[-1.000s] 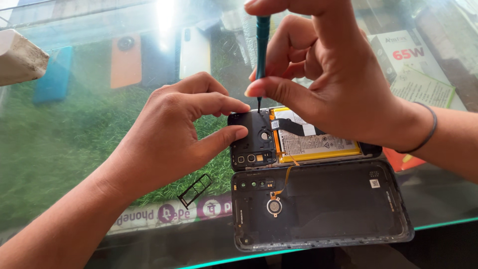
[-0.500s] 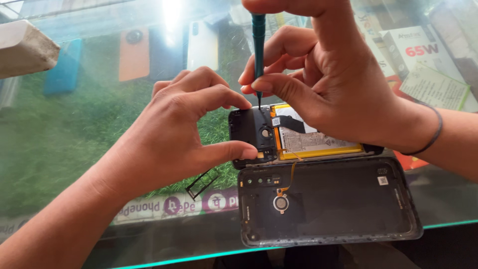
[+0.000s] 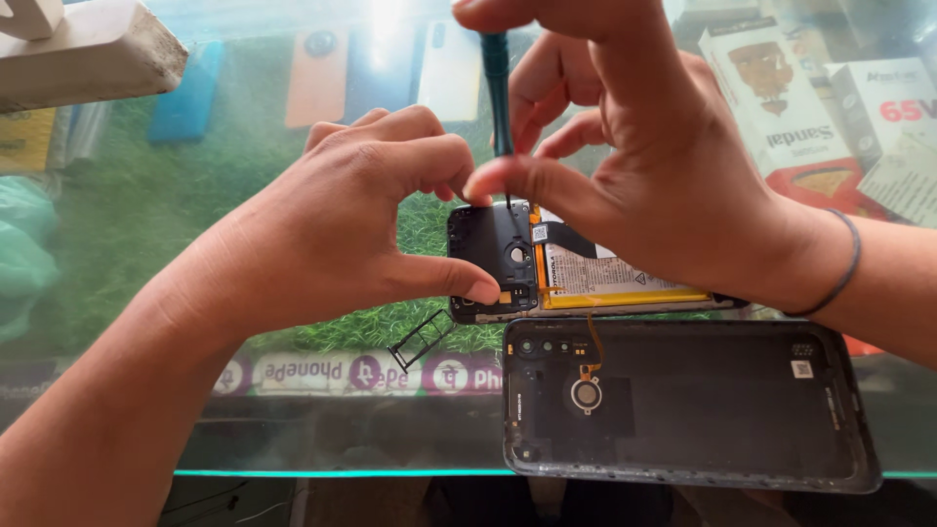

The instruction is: The person removes the back cover of a blue smartphone, exposes the internal components, and uses a small blue tool to manipulate internal parts near the battery and camera module. The person continues to adjust internal components while the phone remains open.

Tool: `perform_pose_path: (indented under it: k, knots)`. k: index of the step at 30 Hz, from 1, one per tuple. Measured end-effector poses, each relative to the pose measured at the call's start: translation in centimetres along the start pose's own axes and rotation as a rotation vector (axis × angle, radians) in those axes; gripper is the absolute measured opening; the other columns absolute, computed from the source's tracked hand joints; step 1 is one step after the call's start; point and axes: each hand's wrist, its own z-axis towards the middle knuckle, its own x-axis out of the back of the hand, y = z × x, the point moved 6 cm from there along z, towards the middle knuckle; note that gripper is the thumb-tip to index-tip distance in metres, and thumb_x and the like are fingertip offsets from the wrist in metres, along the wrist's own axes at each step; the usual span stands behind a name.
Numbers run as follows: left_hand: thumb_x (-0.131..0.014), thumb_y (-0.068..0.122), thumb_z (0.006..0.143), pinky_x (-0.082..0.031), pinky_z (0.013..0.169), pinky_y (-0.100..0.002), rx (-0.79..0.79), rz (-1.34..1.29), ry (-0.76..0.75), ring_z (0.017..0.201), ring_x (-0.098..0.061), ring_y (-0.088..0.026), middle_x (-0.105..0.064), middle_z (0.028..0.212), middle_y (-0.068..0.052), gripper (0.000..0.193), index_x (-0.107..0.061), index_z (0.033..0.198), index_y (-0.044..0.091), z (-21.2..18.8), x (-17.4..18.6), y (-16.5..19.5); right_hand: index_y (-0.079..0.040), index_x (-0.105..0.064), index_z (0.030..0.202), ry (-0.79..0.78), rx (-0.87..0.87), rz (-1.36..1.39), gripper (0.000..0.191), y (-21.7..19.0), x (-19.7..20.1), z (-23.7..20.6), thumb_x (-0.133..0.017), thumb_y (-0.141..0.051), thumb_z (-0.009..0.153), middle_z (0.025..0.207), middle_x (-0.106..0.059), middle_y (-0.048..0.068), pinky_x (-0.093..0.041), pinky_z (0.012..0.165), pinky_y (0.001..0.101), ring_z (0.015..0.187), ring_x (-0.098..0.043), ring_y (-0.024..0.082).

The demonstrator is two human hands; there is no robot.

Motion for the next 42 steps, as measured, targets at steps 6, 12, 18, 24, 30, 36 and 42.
perform_pose_path:
  k: [6, 12, 18, 24, 30, 36, 42]
  knots:
    - [-0.09, 0.055, 0.069, -0.038, 0.098, -0.044, 0.013, 0.001, -0.011, 0.105, -0.059, -0.025, -0.064, 0.1, -0.005, 0.058, -0.071, 0.104, 0.013, -0.4, 0.1, -0.3, -0.011, -0.029, 0.148, -0.002, -0.059, 0.095, 0.068, 0.1, -0.6, 0.4, -0.079, 0.003, 0.104, 0.128, -0.06, 0.01, -0.064, 0.087, 0.0296, 0.093, -0.071, 0.013]
    - [-0.088, 0.056, 0.072, -0.037, 0.101, -0.044, -0.056, -0.077, 0.026, 0.111, -0.06, -0.023, -0.066, 0.105, -0.002, 0.056, -0.072, 0.106, 0.014, -0.5, 0.0, -0.7, -0.013, -0.02, 0.153, -0.053, -0.146, 0.152, 0.069, 1.5, -0.9, -0.1, -0.069, 0.007, 0.109, 0.108, -0.066, 0.013, -0.064, 0.095, 0.0338, 0.106, -0.078, 0.016]
    - [-0.09, 0.056, 0.07, -0.04, 0.098, -0.043, -0.022, -0.07, 0.018, 0.108, -0.062, -0.024, -0.067, 0.104, -0.002, 0.057, -0.073, 0.105, 0.014, -0.2, -0.1, -1.0, -0.013, -0.013, 0.156, -0.067, -0.162, 0.199, 0.074, 1.7, -0.9, -0.6, -0.066, 0.009, 0.11, 0.119, -0.068, 0.013, -0.064, 0.1, 0.0342, 0.113, -0.077, 0.018]
    - [-0.089, 0.055, 0.071, -0.039, 0.098, -0.043, -0.036, -0.069, 0.009, 0.106, -0.061, -0.025, -0.067, 0.102, -0.003, 0.055, -0.071, 0.101, 0.013, 0.0, -0.1, -0.9, -0.016, -0.024, 0.15, -0.005, -0.201, 0.084, 0.077, 1.3, -0.5, 0.3, -0.075, 0.001, 0.096, 0.102, -0.065, 0.009, -0.063, 0.088, 0.0335, 0.094, -0.073, 0.015]
    - [-0.09, 0.054, 0.069, -0.039, 0.099, -0.043, -0.033, -0.099, 0.032, 0.106, -0.062, -0.024, -0.067, 0.1, -0.003, 0.056, -0.071, 0.101, 0.012, -0.1, 0.2, -0.7, -0.014, -0.031, 0.152, -0.061, -0.226, 0.078, 0.072, 0.2, -0.3, 0.6, -0.076, 0.006, 0.099, 0.118, -0.066, 0.003, -0.063, 0.097, 0.0337, 0.105, -0.078, 0.014]
    - [-0.092, 0.053, 0.066, -0.042, 0.094, -0.043, -0.006, -0.055, 0.019, 0.102, -0.064, -0.024, -0.068, 0.097, -0.005, 0.057, -0.07, 0.094, 0.009, 0.1, 0.3, -0.5, -0.011, -0.027, 0.147, -0.028, -0.084, 0.098, 0.076, -0.8, -0.7, 1.3, -0.079, 0.001, 0.093, 0.141, -0.048, 0.012, -0.065, 0.092, 0.0319, 0.105, -0.069, 0.017]
    - [-0.093, 0.051, 0.064, -0.046, 0.092, -0.044, 0.0, -0.099, 0.022, 0.101, -0.066, -0.023, -0.07, 0.097, -0.004, 0.056, -0.071, 0.095, 0.01, 0.0, 0.6, -0.5, -0.015, -0.029, 0.149, -0.034, -0.232, 0.096, 0.07, 0.3, -0.8, 0.8, -0.074, 0.001, 0.098, 0.123, -0.058, 0.004, -0.062, 0.094, 0.0322, 0.106, -0.074, 0.014]
